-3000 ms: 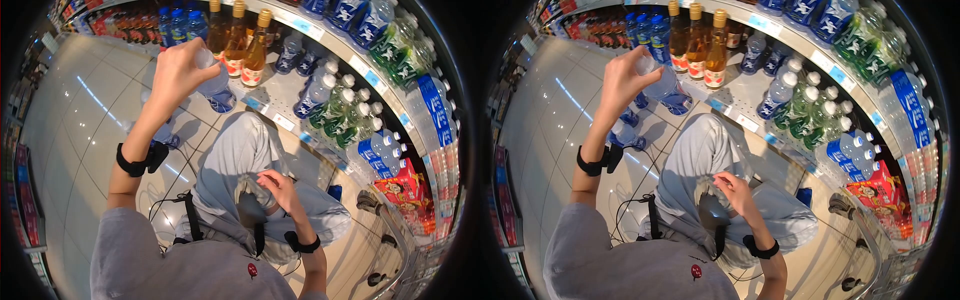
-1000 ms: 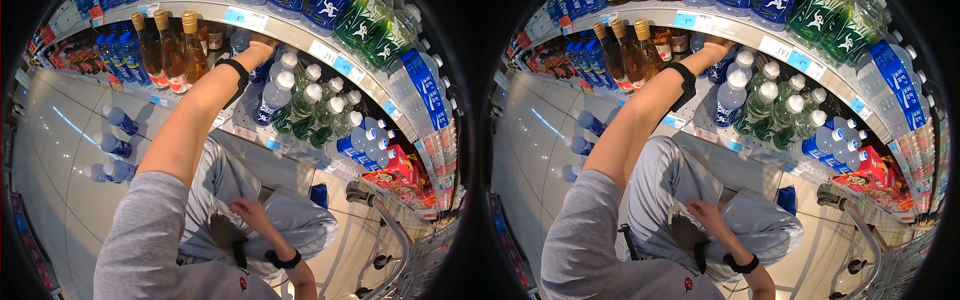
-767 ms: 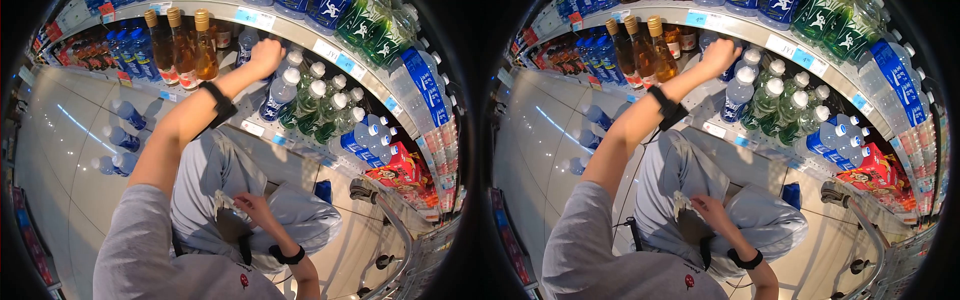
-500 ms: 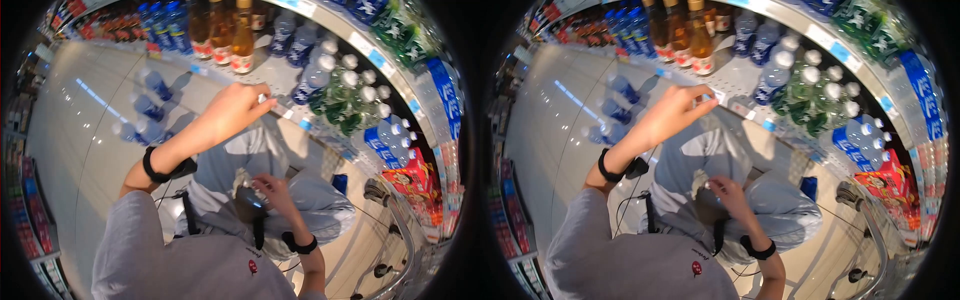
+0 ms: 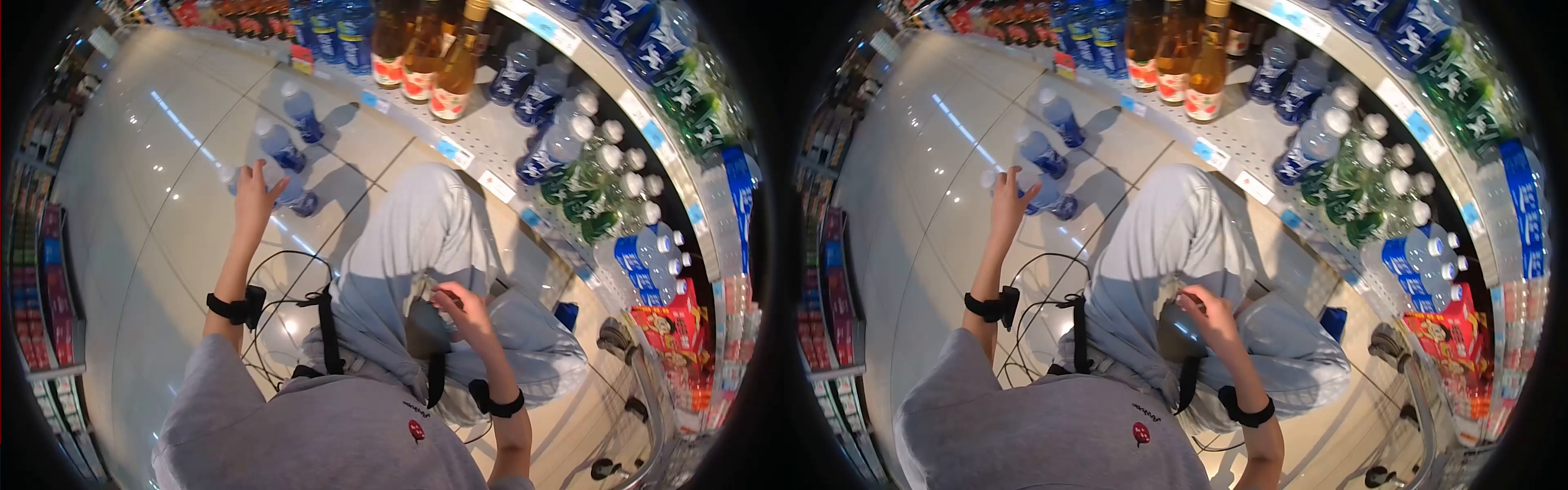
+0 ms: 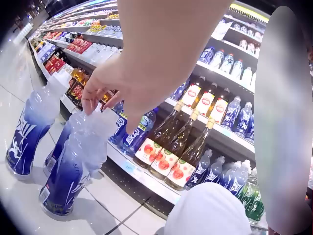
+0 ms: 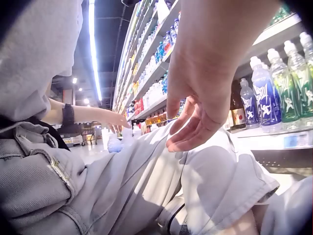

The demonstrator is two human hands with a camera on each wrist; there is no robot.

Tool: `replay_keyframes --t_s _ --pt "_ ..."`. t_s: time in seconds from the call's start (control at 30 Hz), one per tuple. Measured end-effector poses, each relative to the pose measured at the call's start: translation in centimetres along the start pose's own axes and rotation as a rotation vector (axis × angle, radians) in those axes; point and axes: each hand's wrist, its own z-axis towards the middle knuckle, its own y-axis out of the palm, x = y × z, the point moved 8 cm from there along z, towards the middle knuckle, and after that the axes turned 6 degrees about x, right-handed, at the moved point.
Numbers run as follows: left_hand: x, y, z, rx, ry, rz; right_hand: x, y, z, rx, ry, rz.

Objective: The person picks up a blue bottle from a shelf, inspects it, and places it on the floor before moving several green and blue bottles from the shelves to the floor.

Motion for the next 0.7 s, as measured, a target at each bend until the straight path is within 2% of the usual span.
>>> replay_keyframes --t_s 0.07,0.17,0.2,0.3,0.43,0.47,0.57,0.7 --pt "-0.3 2.2 0.1 -0.169 -0.097 0.041 -0.5 -0.5 -0.4 0.027 0.021 -0.013" --pt "-1.9 4.6 0.3 -0.185 -0.071 0.077 -0.6 -1.1 -0.8 0.039 -0.009 -0.009" --pt "-2.4 4.9 0.5 -0.125 -0.046 0.025 -0.6 -1.2 -1.0 0.044 0.003 -0.008" --pt "-2.4 5.3 1.4 -0.226 -0.045 0.05 -0.2 -1.3 -1.2 0.035 0.006 -0.061" --pt "0.8 3.5 1.7 -0.182 0.022 -0.01 -0.2 -1.7 -1.2 0.077 -0.021 -0.072" --pt "2.0 2.2 2.1 -0.083 0.092 -0.089 -0.5 -1.9 -1.2 0.083 -0.025 -0.064" --pt "5.5 -1.2 3.9 -0.051 0.123 -0.172 -0.3 -1.6 -1.0 0.091 -0.062 -0.036" --pt "12.6 -5.8 5.5 -0.108 0.193 -0.327 -0.9 -0.6 -0.9 0.071 -0.169 -0.017"
